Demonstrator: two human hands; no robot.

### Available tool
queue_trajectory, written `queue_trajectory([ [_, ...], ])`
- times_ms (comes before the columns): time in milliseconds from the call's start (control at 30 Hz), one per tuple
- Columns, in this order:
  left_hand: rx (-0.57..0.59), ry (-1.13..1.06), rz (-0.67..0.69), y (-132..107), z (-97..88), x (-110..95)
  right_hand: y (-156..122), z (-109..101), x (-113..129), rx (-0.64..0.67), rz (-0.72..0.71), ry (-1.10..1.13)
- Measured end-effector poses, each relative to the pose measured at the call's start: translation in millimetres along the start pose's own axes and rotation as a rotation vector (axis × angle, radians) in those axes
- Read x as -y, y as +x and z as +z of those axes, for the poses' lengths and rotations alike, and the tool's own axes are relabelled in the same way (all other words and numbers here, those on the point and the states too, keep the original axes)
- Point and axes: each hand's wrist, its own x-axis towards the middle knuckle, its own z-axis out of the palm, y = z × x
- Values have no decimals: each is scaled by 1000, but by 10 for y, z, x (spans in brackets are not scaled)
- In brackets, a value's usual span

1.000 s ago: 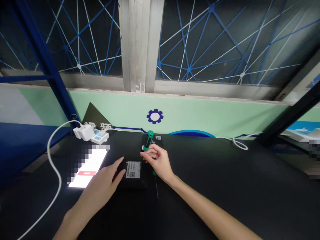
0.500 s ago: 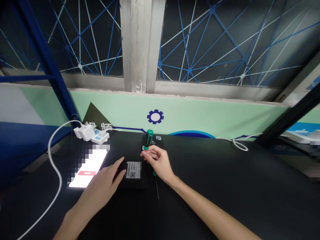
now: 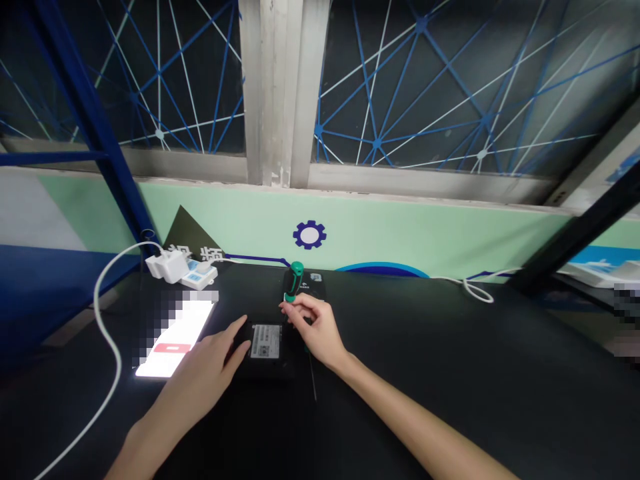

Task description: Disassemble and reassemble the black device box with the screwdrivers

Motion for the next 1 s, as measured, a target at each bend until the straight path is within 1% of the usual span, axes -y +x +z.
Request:
queue_trajectory([
  [133,-3,14,0,1,3,-3,13,1,-16,-11,10,18],
  [400,3,46,8,8,29,17,52,4,19,-63,111,128],
  [700,-16,40,14,4,48,35,41,-5,64,-8,122,133],
  [1000,-4,33,8,-8,24,16,44,-2,35,-15,103,107],
])
